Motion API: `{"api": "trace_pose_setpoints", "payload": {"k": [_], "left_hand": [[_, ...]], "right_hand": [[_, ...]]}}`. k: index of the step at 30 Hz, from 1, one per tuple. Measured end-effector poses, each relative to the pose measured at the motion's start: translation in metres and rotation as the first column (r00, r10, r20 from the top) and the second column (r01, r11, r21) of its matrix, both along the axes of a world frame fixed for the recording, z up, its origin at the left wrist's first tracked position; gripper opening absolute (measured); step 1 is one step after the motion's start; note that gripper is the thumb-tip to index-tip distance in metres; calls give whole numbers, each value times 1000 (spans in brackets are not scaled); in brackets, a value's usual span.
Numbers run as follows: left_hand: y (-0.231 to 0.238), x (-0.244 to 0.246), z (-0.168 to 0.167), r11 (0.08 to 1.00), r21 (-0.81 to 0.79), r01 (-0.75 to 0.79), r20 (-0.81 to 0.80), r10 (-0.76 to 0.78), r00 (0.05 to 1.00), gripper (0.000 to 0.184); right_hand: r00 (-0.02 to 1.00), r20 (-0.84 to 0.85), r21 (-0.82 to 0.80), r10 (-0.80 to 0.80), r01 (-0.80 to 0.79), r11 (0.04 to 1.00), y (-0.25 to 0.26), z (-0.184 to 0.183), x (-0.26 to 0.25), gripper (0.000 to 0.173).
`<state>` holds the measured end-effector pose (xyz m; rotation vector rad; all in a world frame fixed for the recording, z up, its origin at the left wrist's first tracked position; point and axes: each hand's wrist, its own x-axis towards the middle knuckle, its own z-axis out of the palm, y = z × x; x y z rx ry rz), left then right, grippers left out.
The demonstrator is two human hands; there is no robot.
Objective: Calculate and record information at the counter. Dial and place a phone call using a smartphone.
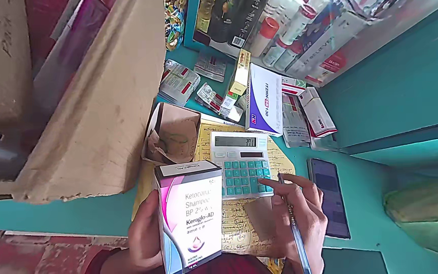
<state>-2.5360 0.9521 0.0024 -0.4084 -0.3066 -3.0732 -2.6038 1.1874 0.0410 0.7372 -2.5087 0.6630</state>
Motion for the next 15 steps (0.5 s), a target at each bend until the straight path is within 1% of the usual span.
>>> {"api": "trace_pose_setpoints", "payload": {"k": [2, 4, 6, 9, 11, 12, 13, 15], "left_hand": [[-1, 1, 4, 998, -55, -36, -10, 35, 999, 39], [-1, 1, 3, 995, -82, -63, -41, 60, 997, 39], [-1, 0, 4, 995, -73, -70, -81, 64, 995, 40], [0, 0, 1, 999, -19, -37, -81, 35, 996, 40], [-1, 1, -14, 999, -29, -18, -61, 16, 998, 44], [-2, 2, -22, 999, -52, -9, -52, 6, 999, 50], [-2, 2, -29, 998, -61, -1, -39, -1, 999, 56], [-2, 3, -42, 997, -79, -6, -18, 4, 1000, 60]], "right_hand": [[999, 5, -45, 52, -51, 998, -4, 0, 1, 35], [994, 5, -65, 106, -106, 992, -8, -2, 3, 37], [990, 3, -61, 143, -143, 988, -13, -4, 3, 36], [989, 12, 13, 147, -147, 989, -17, -7, 5, 36], [991, 30, 56, 132, -133, 990, -19, -9, 5, 36], [990, 42, 53, 137, -139, 989, -18, -9, 5, 38], [986, 54, 26, 156, -157, 987, -17, -8, 5, 39], [981, 44, -31, 187, -186, 982, -15, -6, 7, 38]]}}
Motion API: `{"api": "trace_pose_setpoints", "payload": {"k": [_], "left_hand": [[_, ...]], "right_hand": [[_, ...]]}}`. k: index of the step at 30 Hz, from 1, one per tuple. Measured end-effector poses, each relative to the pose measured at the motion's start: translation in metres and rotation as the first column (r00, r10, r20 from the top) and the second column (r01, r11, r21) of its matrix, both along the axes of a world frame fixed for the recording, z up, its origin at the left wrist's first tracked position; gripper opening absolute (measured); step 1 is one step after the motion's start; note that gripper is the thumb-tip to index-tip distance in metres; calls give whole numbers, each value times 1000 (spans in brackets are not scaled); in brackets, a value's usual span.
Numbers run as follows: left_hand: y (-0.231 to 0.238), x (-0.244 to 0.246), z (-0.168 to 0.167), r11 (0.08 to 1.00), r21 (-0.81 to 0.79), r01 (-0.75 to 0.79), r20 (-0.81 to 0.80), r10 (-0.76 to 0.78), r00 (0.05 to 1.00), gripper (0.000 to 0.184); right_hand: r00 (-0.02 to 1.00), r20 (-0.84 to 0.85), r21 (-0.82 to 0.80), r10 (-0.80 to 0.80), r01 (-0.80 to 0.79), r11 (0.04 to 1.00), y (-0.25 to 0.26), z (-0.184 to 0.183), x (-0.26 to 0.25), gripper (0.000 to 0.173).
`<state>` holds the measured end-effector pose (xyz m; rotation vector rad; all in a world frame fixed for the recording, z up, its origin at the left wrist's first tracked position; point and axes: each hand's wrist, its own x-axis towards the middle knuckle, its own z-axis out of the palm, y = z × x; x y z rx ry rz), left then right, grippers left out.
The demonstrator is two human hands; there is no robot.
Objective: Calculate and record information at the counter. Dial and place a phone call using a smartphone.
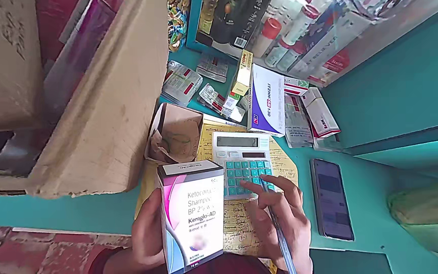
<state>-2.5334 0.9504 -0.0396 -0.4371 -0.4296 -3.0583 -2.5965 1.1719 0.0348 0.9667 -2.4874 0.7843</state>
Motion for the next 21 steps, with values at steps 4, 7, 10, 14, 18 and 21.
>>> {"api": "trace_pose_setpoints", "payload": {"k": [4, 7, 10, 14, 18, 21], "left_hand": [[2, -1, 8, 999, 46, 16, 87, -20, 996, 51], [1, 0, 4, 999, 32, 20, 54, -22, 998, 55], [0, 1, 5, 999, 37, 27, 12, -27, 1000, 59], [-1, -1, 40, 999, 36, -17, -28, 18, 999, 41], [1, -3, 46, 999, 33, -32, -50, 34, 998, 41], [2, -3, 38, 996, 88, 11, 16, -13, 1000, 43]], "right_hand": [[999, -51, -46, -17, 14, 999, -2, 0, 4, 36], [999, -30, -82, -41, 39, 996, 1, 0, 4, 36], [993, -33, -149, -117, 111, 983, 7, 0, 2, 33], [945, -58, -200, -320, 304, 932, 20, 4, -6, 28], [949, -27, -96, -313, 309, 946, 21, 6, -10, 21], [951, -20, 10, -309, 309, 951, 17, 5, -14, 26]]}}
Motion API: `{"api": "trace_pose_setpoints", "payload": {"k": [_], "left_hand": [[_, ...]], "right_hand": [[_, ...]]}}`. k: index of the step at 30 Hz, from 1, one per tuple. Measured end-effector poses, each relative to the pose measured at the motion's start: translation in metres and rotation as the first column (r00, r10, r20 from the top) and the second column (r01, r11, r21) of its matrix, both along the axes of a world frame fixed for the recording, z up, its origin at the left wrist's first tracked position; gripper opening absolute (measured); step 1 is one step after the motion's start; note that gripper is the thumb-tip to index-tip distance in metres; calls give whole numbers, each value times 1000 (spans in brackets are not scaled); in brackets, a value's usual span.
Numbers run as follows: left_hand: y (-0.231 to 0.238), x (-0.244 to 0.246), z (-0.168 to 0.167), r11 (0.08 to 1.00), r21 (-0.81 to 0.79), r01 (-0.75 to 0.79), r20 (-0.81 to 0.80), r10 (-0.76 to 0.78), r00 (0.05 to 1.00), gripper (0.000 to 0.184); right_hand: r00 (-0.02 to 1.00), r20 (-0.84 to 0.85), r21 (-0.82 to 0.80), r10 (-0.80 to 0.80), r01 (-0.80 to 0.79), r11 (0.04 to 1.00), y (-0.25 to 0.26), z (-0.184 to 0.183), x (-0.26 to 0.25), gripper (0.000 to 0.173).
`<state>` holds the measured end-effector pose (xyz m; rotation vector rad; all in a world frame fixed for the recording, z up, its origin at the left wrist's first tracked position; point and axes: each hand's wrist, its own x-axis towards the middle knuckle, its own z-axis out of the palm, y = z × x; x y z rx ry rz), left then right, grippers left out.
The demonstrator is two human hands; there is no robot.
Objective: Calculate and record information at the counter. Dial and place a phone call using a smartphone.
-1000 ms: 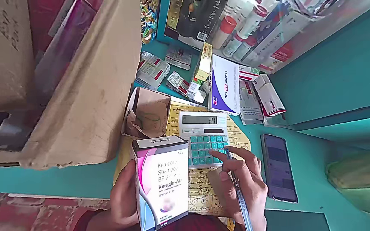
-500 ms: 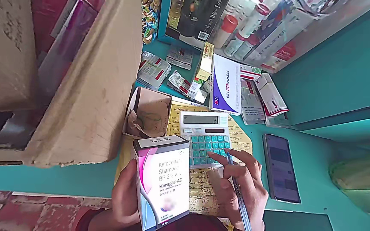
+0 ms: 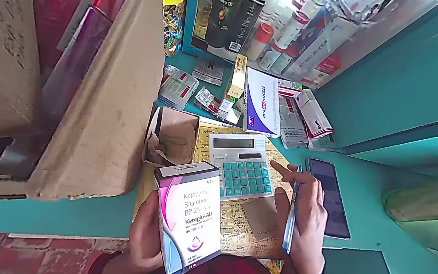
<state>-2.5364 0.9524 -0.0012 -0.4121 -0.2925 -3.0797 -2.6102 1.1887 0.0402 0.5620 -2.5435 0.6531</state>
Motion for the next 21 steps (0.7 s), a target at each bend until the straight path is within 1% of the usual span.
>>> {"api": "trace_pose_setpoints", "payload": {"k": [2, 3, 5, 8, 9, 11, 13, 16, 19, 21], "left_hand": [[0, 0, 0, 999, 39, 27, -4, -27, 1000, 42], [1, 0, 2, 999, 44, 19, -4, -19, 1000, 41], [1, -1, -3, 995, 93, 49, -26, -47, 999, 43], [2, 0, -11, 996, 75, 49, -5, -49, 999, 48], [1, 1, -16, 997, 57, 51, -10, -51, 999, 54], [0, 1, -18, 998, 22, 52, -1, -52, 999, 57], [0, 1, -14, 998, 30, 55, 0, -55, 998, 54], [1, 0, -8, 995, 79, 66, -4, -66, 998, 46], [0, 0, -3, 1000, -6, 16, 15, -16, 1000, 46], [-1, 0, 0, 999, -32, 2, -2, -2, 1000, 45]], "right_hand": [[999, 44, 65, 4, -7, 998, 0, -2, -5, 33], [998, 60, 81, 1, -6, 997, -1, -3, -6, 33], [999, 42, 81, -2, -2, 997, -1, -3, -8, 32], [999, 32, 111, 6, -9, 994, 0, -3, -8, 33], [1000, 26, 97, 9, -12, 995, 0, -2, -7, 33], [1000, 2, 35, 30, -30, 999, -2, 1, -2, 29], [993, 3, -23, 115, -115, 993, -3, 3, 5, 26], [982, 14, 1, 191, -191, 982, -11, 2, 13, 27], [979, 27, 85, 204, -205, 975, -16, -1, 13, 31], [976, 58, 78, 208, -213, 974, -16, 3, 11, 27]]}}
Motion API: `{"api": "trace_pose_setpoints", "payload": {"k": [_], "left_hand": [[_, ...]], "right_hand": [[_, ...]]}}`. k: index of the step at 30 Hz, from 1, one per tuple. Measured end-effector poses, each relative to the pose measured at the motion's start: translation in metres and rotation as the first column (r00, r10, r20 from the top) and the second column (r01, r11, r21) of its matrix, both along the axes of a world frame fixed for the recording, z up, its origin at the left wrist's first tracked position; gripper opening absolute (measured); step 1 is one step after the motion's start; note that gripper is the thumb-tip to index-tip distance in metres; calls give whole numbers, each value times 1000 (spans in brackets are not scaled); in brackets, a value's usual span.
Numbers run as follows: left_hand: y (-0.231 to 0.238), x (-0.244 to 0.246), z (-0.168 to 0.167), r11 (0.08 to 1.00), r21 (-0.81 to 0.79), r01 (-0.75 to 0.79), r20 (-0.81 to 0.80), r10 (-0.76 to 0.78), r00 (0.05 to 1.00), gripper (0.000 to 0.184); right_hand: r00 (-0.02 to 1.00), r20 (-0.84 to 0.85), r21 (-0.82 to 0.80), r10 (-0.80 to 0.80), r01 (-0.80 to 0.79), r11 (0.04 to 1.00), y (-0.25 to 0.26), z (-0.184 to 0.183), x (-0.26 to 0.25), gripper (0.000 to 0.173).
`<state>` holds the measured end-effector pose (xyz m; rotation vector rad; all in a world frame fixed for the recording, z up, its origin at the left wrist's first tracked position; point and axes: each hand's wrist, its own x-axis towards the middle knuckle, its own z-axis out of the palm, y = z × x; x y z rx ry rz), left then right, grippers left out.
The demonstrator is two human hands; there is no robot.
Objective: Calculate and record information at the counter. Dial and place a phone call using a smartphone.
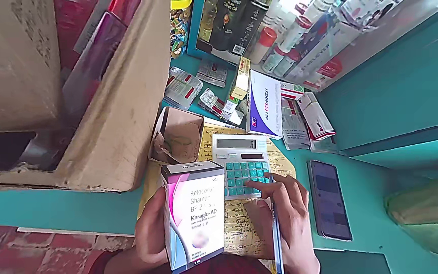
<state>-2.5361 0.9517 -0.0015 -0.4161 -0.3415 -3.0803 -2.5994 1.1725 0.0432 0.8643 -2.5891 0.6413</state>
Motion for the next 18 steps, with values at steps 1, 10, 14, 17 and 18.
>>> {"api": "trace_pose_setpoints", "payload": {"k": [1, 10, 14, 17, 18], "left_hand": [[0, 0, 0, 1000, -7, -7, -7, 7, 1000, 44], [-1, 1, 3, 1000, -9, -23, -47, 22, 999, 41], [1, 1, 7, 998, -18, -61, -18, 61, 998, 39], [1, -1, 3, 998, 33, -45, -30, 46, 998, 39], [1, 0, 5, 998, 3, -64, -23, 64, 998, 38]], "right_hand": [[1000, 6, -19, 13, -13, 1000, -1, 2, -1, 25], [994, 34, 80, 106, -108, 991, -25, -5, -12, 30], [994, 18, -15, 111, -111, 994, -18, -1, -7, 30], [992, 13, -7, 124, -124, 992, -14, 0, 3, 28], [992, 16, 23, 127, -127, 992, -15, -2, 5, 29]]}}
